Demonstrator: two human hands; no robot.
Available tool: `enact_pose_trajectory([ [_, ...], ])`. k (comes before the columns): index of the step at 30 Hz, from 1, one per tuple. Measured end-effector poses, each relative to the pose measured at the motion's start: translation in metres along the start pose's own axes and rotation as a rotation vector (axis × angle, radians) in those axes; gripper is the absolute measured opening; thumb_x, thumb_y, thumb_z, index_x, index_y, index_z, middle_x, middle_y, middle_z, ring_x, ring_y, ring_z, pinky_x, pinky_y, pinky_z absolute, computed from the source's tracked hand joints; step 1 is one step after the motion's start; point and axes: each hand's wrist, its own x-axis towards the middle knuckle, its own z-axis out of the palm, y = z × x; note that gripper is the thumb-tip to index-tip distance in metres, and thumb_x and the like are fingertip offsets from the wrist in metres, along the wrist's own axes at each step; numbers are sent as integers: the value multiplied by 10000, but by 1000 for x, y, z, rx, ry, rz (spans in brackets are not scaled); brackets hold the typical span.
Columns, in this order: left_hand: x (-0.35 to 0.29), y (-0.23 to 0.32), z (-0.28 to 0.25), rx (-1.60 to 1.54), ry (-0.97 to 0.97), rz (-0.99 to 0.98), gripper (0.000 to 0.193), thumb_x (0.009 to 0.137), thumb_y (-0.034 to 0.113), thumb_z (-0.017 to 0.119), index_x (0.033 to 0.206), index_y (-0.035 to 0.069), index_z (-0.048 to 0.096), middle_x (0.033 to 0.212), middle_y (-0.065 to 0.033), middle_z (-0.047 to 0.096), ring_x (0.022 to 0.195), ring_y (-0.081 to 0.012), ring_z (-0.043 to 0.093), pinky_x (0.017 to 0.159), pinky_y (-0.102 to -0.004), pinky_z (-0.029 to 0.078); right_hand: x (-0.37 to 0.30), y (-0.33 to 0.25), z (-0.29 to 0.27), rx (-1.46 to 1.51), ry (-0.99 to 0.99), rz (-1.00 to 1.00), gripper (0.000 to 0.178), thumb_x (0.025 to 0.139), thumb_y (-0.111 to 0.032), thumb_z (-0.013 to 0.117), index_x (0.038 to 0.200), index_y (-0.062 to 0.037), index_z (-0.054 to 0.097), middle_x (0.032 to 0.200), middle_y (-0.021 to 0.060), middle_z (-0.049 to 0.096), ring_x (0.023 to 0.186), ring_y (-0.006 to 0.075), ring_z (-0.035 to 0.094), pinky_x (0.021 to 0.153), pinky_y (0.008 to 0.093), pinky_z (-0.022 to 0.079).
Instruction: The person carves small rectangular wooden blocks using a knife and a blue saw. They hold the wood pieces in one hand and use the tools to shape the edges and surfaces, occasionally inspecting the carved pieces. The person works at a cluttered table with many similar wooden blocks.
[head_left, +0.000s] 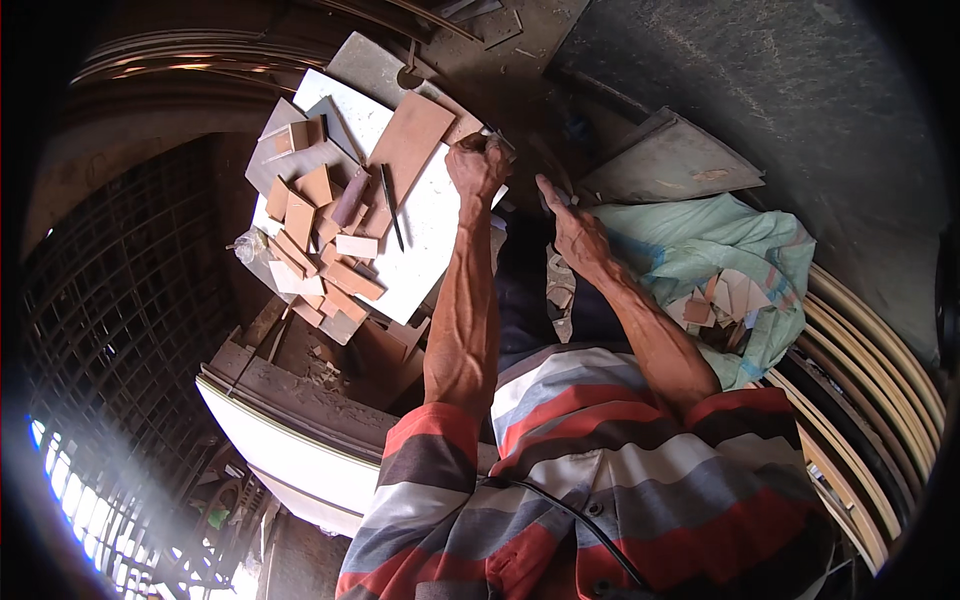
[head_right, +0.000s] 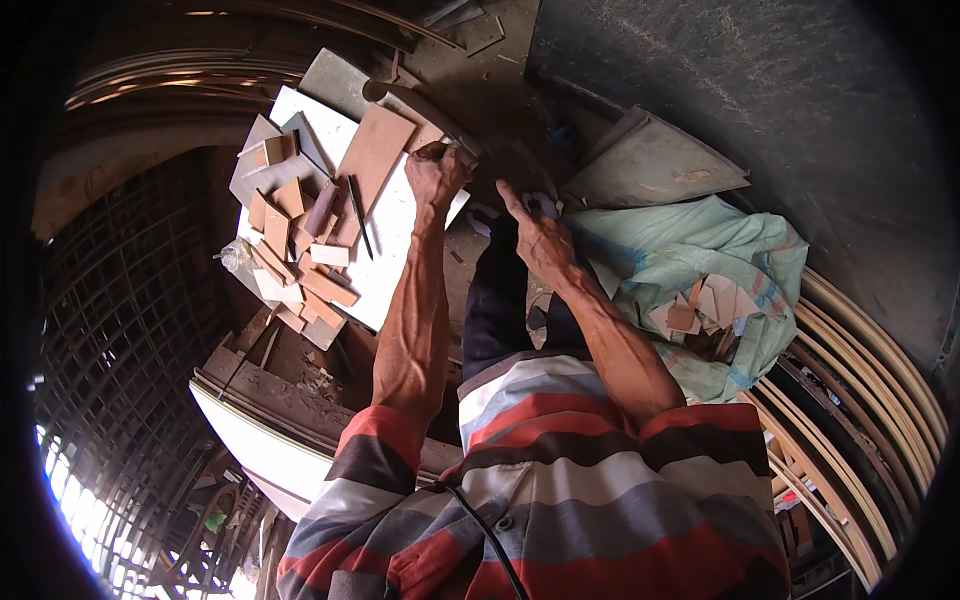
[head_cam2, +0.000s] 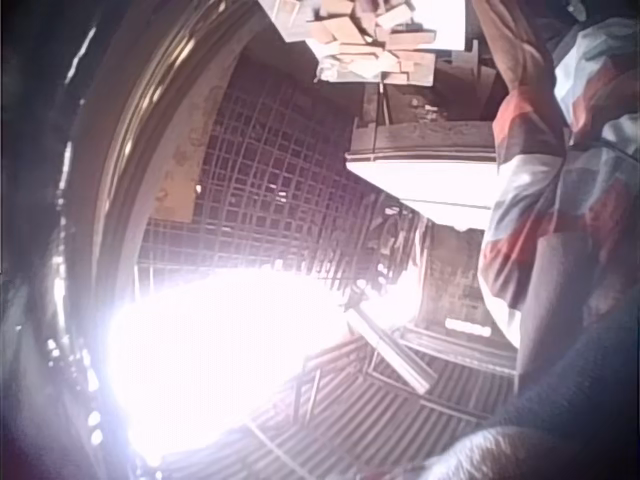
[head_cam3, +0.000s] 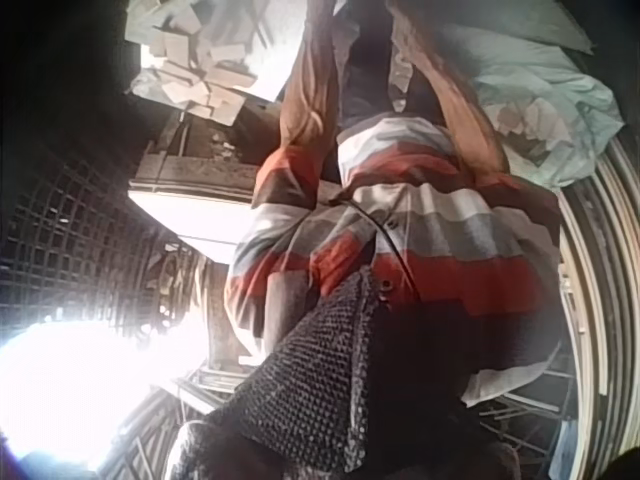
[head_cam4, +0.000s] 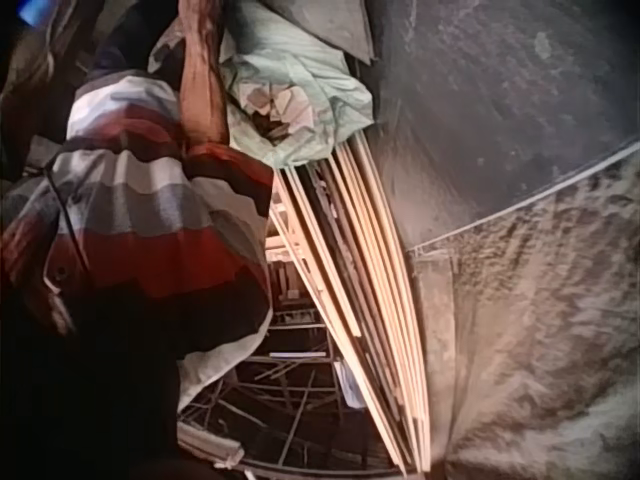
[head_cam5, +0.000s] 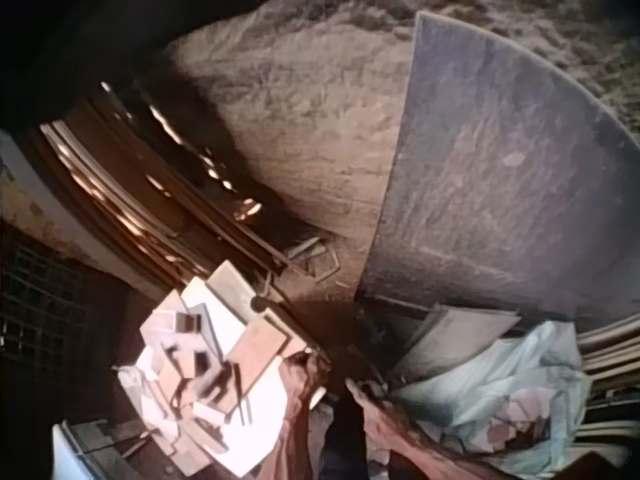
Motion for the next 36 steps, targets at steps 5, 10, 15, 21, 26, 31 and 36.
enact_pose_trajectory([
  [5,-7,2,-4,-5,27,-13,332,846,271,558,698,5,692,526,-84,645,490,-178,655,546,-306,537,28,-7,5,-92,61,-90,826,765,30,580,1494,-269,333,856,259,674,677,351,661,713,452,537],
  [10,-8,8,0,-29,67,-35,326,832,266,577,694,-8,685,561,-103,659,509,-210,657,563,-327,533,3,-44,-39,-135,-90,111,739,838,-15,498,1516,-215,283,708,220,650,696,353,667,653,448,518],
  [15,-5,0,6,113,152,52,293,820,249,584,744,-9,701,606,-135,669,585,-278,672,624,-368,532,28,-44,-20,-81,-20,117,709,844,-26,497,1503,-197,299,824,245,668,764,386,671,718,486,519],
  [21,-8,13,6,105,141,60,275,809,234,586,735,-4,704,605,-149,662,584,-294,667,619,-378,525,43,-44,-25,-26,-77,165,668,855,-24,470,1486,-181,317,922,255,672,868,419,665,809,505,513],
  [26,-3,-3,2,94,142,75,275,806,228,586,726,-9,700,604,-146,663,582,-290,667,614,-374,525,22,-64,-44,-78,-90,164,675,859,-33,474,1489,-206,304,874,257,667,875,423,659,832,505,502],
  [31,-7,9,5,40,106,44,273,796,225,591,738,-19,700,609,-157,662,588,-306,666,615,-382,524,46,-42,-19,38,-35,160,670,862,-68,503,1488,-216,314,836,275,669,865,427,666,877,490,486],
  [36,-3,-4,5,74,152,72,280,798,224,588,746,-27,700,615,-167,663,585,-303,666,617,-380,527,-1,-19,-13,16,37,0,780,828,51,497,1514,-243,269,823,236,644,814,380,644,749,439,508],
])
